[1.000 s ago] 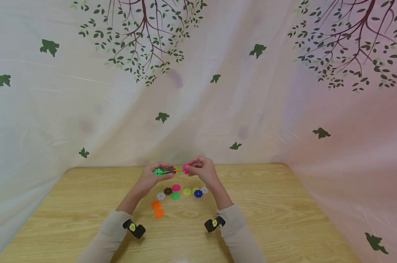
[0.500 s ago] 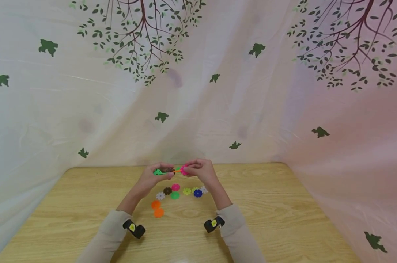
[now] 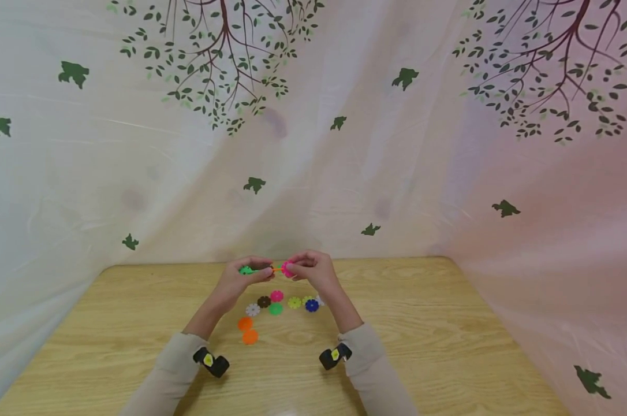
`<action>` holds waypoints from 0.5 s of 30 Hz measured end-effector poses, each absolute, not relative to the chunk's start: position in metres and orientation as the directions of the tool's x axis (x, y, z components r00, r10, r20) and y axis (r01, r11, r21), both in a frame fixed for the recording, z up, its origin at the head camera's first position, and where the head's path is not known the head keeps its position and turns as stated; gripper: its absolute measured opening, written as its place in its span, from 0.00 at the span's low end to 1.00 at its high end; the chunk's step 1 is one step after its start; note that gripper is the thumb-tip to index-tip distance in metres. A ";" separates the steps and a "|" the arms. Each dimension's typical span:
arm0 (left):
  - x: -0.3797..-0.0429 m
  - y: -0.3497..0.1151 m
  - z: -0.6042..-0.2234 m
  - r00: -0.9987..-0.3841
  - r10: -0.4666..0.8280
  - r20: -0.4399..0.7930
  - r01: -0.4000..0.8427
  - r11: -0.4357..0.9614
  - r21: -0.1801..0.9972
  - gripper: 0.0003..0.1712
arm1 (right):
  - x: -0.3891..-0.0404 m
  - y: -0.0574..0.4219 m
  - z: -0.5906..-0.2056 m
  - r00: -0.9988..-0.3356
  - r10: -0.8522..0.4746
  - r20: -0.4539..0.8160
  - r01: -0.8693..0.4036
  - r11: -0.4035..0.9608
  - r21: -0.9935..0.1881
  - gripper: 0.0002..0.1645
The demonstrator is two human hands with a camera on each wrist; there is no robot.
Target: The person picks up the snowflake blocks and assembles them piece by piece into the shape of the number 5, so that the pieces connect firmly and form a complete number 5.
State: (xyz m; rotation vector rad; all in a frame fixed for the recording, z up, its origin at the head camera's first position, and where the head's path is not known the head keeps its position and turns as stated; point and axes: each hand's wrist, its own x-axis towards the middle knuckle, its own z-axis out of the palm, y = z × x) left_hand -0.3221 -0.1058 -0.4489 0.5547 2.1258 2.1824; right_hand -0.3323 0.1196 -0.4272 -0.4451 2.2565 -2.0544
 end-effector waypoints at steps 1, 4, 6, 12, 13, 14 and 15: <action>-0.322 -0.106 -0.449 -0.936 0.271 0.226 0.220 -0.053 0.974 0.21 | -0.332 0.119 -0.427 -0.957 -0.248 0.151 -0.174 0.075 -0.982 0.13; -0.321 -0.106 -0.448 -0.935 0.263 0.239 0.236 -0.045 0.971 0.22 | -0.332 0.119 -0.427 -0.958 -0.241 0.155 -0.179 0.079 -0.981 0.14; -0.320 -0.106 -0.448 -0.933 0.262 0.248 0.245 -0.047 0.968 0.21 | -0.332 0.118 -0.428 -0.960 -0.232 0.158 -0.181 0.078 -0.980 0.14; -0.320 -0.105 -0.448 -0.925 0.261 0.276 0.271 -0.054 0.961 0.21 | -0.330 0.116 -0.429 -0.968 -0.191 0.162 -0.177 0.064 -0.982 0.11; -0.320 -0.104 -0.448 -0.924 0.260 0.279 0.275 -0.052 0.960 0.21 | -0.330 0.115 -0.430 -0.970 -0.184 0.161 -0.175 0.061 -0.983 0.11; -0.320 -0.105 -0.448 -0.924 0.259 0.280 0.278 -0.045 0.960 0.20 | -0.330 0.114 -0.430 -0.971 -0.178 0.161 -0.173 0.057 -0.983 0.10; -0.321 -0.105 -0.448 -0.924 0.259 0.282 0.282 -0.039 0.959 0.20 | -0.330 0.114 -0.430 -0.972 -0.172 0.160 -0.172 0.053 -0.984 0.10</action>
